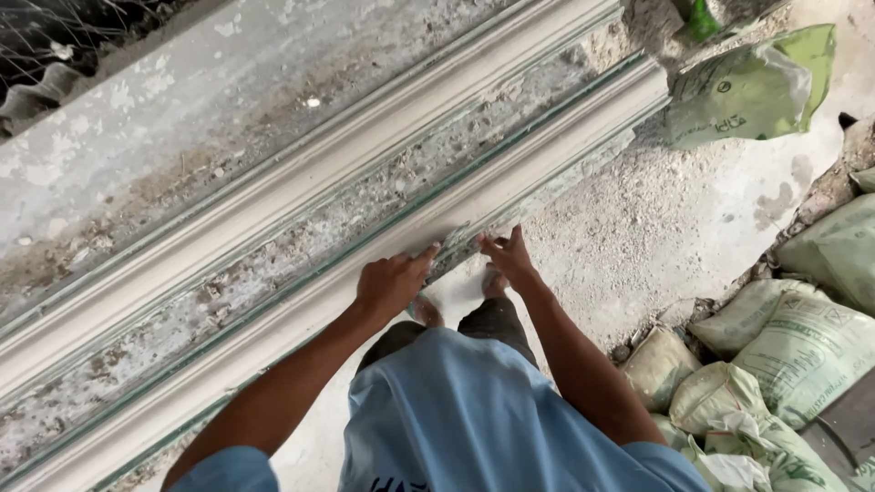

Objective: Cleaning and detailing gypsum crown molding using a scraper tool.

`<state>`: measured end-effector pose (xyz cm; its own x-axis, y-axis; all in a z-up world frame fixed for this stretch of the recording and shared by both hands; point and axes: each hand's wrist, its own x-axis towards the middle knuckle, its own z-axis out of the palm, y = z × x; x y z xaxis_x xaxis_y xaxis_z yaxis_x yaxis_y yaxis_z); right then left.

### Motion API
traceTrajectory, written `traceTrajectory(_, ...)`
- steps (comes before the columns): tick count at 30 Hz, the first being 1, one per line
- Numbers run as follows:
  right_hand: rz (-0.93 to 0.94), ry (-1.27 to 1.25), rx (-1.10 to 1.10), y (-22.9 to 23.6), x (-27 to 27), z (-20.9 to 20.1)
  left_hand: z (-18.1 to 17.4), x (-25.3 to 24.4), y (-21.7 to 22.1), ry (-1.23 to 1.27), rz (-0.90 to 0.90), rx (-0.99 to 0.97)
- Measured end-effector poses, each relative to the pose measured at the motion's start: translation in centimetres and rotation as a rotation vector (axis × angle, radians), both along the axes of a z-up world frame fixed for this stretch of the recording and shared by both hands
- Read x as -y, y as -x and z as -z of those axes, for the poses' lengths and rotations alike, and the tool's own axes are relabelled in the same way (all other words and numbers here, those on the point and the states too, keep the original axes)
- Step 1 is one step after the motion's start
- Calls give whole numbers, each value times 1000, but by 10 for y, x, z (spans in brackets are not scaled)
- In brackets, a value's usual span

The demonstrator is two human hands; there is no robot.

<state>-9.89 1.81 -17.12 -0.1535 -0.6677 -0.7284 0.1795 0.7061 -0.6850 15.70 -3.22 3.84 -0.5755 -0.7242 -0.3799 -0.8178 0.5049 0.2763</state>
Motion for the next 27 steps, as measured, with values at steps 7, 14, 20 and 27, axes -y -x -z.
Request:
traceTrajectory(7,-34,43,12,5,7,-5,5,7,-10,3,-24,-31)
traceTrajectory(14,-51,39,-40,7,12,-21,-10,17,10,-125,-53,1)
traceTrajectory(20,-36,58,-2,5,15,-11,22,28,34,103,49,-92)
traceTrajectory(27,-45,43,-49,5,13,-19,27,21,35,71,89,3)
